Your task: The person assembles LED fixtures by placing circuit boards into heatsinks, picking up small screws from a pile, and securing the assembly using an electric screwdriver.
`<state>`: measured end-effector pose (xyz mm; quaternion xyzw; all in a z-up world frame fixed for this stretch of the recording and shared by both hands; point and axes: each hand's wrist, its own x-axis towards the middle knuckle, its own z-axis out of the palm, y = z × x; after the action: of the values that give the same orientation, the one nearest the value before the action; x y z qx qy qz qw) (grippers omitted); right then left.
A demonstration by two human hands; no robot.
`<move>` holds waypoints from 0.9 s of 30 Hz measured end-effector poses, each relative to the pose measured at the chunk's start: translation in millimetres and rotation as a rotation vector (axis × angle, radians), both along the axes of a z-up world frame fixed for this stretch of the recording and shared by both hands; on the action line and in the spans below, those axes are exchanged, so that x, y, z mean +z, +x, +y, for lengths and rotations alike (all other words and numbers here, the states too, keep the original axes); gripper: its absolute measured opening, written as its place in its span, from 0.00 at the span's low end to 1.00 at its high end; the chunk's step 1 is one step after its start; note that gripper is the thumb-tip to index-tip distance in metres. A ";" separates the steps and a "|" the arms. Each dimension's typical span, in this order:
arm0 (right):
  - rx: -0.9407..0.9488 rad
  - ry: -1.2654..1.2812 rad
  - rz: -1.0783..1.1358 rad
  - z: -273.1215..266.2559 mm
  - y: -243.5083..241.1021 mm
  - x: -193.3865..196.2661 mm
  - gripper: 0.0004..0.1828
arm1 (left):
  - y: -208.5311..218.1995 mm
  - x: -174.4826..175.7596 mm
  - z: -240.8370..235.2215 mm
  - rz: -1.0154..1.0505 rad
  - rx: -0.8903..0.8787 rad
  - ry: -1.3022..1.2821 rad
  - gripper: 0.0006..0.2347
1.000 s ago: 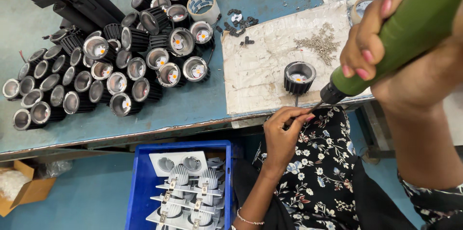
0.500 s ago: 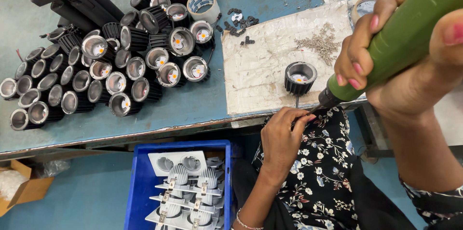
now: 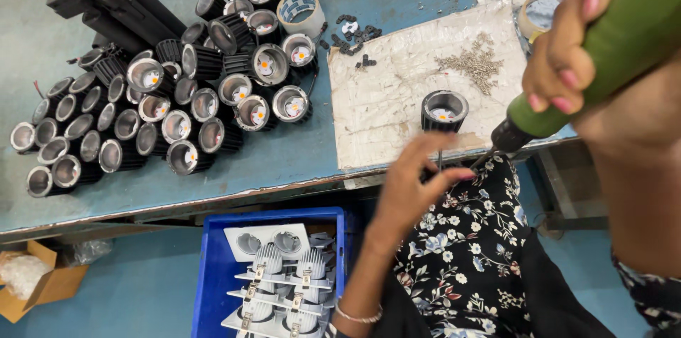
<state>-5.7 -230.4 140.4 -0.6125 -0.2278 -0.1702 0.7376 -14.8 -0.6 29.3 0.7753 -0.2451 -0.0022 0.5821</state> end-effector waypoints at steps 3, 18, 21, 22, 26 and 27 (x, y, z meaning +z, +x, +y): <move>-0.027 0.033 0.055 -27.9 1.2 -13.7 0.21 | 47.6 -15.5 19.8 0.030 0.000 0.052 0.36; 0.143 0.264 0.101 -76.6 -1.9 -31.1 0.09 | 127.9 -50.2 -23.8 0.075 -0.303 0.264 0.38; 0.154 0.269 0.100 -77.8 -0.2 -31.9 0.06 | 102.7 -43.1 -28.8 0.097 -0.255 -0.147 0.36; 0.157 0.267 0.097 -79.1 0.8 -33.1 0.04 | 96.5 -40.3 -28.6 0.120 -0.261 -0.356 0.35; 0.192 0.308 0.087 -89.3 5.4 -42.5 0.11 | 75.2 -35.2 -28.4 0.167 0.127 -0.467 0.38; 0.205 0.335 0.089 -93.3 6.6 -45.7 0.13 | 68.1 -37.3 -32.7 0.113 0.230 -0.447 0.38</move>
<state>1.0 -323.6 94.7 -0.4618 -0.2244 -0.1025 0.8520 53.4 -33.3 -8.0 0.6488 -0.1167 0.0749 0.7482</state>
